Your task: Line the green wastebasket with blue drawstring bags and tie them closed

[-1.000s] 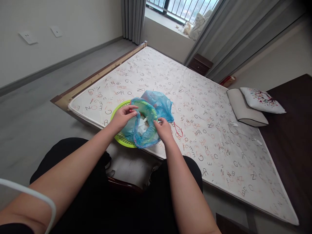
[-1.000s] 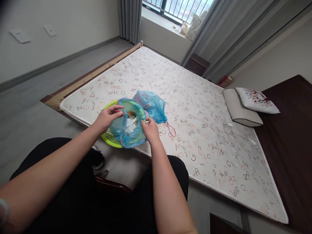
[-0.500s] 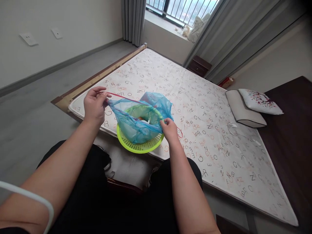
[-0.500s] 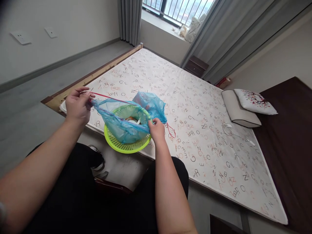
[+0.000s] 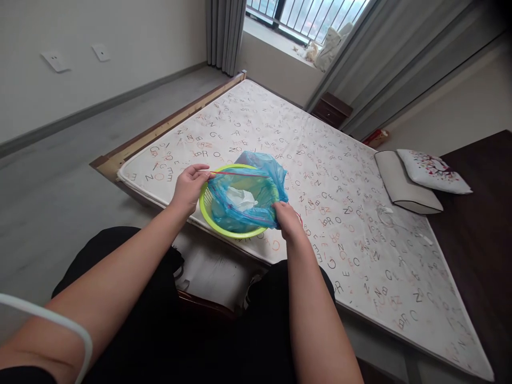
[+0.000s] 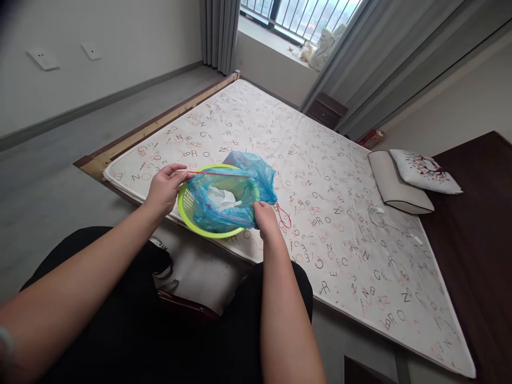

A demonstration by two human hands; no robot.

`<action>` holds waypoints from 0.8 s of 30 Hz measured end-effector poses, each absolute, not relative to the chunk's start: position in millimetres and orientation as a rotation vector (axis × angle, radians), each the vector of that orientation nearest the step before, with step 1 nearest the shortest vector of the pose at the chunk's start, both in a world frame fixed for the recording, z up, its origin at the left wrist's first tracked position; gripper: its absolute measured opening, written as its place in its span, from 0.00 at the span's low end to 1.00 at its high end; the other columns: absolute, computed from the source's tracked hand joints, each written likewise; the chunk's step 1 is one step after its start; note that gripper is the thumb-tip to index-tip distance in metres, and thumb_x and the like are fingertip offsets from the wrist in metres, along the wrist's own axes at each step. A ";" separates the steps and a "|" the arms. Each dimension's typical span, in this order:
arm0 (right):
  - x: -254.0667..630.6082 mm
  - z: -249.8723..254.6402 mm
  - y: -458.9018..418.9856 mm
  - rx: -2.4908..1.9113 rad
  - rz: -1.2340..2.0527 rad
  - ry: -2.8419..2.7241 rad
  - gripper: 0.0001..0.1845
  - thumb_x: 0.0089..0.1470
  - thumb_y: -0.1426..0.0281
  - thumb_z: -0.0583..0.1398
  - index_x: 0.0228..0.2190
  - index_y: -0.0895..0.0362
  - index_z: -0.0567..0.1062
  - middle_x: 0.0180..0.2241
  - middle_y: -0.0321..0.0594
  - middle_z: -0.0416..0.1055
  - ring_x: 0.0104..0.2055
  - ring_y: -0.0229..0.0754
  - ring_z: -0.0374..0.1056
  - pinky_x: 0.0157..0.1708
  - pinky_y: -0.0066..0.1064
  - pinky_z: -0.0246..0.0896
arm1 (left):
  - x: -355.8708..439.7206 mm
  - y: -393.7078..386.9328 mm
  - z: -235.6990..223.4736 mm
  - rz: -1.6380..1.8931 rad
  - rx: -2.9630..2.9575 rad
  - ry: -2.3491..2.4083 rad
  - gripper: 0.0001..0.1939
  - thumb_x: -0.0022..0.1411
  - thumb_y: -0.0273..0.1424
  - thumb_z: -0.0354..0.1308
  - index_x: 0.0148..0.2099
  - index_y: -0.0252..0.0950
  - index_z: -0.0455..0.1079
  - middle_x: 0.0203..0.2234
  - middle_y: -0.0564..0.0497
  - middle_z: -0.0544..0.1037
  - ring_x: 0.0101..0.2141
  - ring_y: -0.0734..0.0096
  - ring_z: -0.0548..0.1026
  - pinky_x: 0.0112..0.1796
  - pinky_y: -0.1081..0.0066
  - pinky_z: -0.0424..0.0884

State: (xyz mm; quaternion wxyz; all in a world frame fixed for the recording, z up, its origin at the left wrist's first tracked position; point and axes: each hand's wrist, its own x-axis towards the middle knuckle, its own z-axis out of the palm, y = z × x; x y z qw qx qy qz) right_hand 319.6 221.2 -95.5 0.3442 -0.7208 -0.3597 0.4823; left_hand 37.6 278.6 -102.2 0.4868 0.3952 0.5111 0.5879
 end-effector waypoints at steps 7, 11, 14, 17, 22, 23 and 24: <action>349.6 -101.2 218.4 -2.065 1.250 -1.072 0.10 0.51 0.60 0.59 0.32 0.54 0.70 0.24 0.35 0.65 0.23 0.38 0.61 0.21 0.29 0.53 | 50.1 274.0 -103.2 1.411 0.867 0.948 0.21 0.51 0.36 0.71 0.46 0.36 0.73 0.30 0.50 0.82 0.38 0.65 0.81 0.48 0.62 0.75; 362.4 -96.5 214.0 -2.281 0.885 -1.180 0.15 0.53 0.57 0.61 0.37 0.55 0.72 0.28 0.39 0.72 0.27 0.41 0.66 0.24 0.30 0.56 | 53.7 274.2 -106.6 1.325 0.871 0.977 0.21 0.51 0.36 0.73 0.45 0.36 0.74 0.32 0.49 0.83 0.39 0.64 0.81 0.44 0.64 0.75; 372.2 -82.4 206.5 -2.181 0.802 -1.060 0.17 0.52 0.56 0.64 0.39 0.54 0.74 0.25 0.34 0.69 0.23 0.38 0.63 0.22 0.29 0.56 | 51.3 278.2 -104.6 1.406 0.887 1.052 0.18 0.52 0.36 0.72 0.43 0.36 0.75 0.33 0.49 0.82 0.37 0.66 0.81 0.40 0.68 0.74; 378.8 -68.0 199.5 -1.767 0.971 -0.785 0.18 0.48 0.58 0.68 0.37 0.54 0.73 0.19 0.26 0.59 0.17 0.32 0.53 0.19 0.26 0.51 | 50.6 281.3 -102.3 1.498 0.842 1.010 0.16 0.54 0.36 0.70 0.43 0.38 0.74 0.32 0.50 0.82 0.37 0.67 0.81 0.39 0.69 0.74; 370.9 -48.9 193.8 -1.199 1.057 -0.391 0.21 0.43 0.67 0.72 0.34 0.54 0.68 0.18 0.20 0.58 0.16 0.27 0.47 0.18 0.22 0.49 | 61.2 277.1 -103.8 1.527 0.831 0.945 0.17 0.54 0.37 0.71 0.43 0.37 0.73 0.31 0.50 0.82 0.34 0.67 0.80 0.37 0.69 0.74; 367.4 -43.3 192.4 -1.145 1.056 -0.359 0.20 0.43 0.68 0.72 0.35 0.54 0.69 0.20 0.22 0.62 0.16 0.26 0.48 0.18 0.22 0.51 | 63.1 276.0 -103.4 1.543 0.830 0.941 0.18 0.53 0.38 0.71 0.43 0.37 0.73 0.31 0.50 0.82 0.35 0.67 0.80 0.37 0.69 0.74; 364.0 -36.7 190.5 -1.097 1.053 -0.339 0.20 0.44 0.68 0.72 0.37 0.54 0.70 0.24 0.24 0.68 0.17 0.25 0.49 0.19 0.21 0.53 | 64.2 275.4 -102.3 1.559 0.827 0.938 0.18 0.53 0.38 0.72 0.43 0.37 0.73 0.31 0.50 0.82 0.35 0.66 0.80 0.36 0.70 0.74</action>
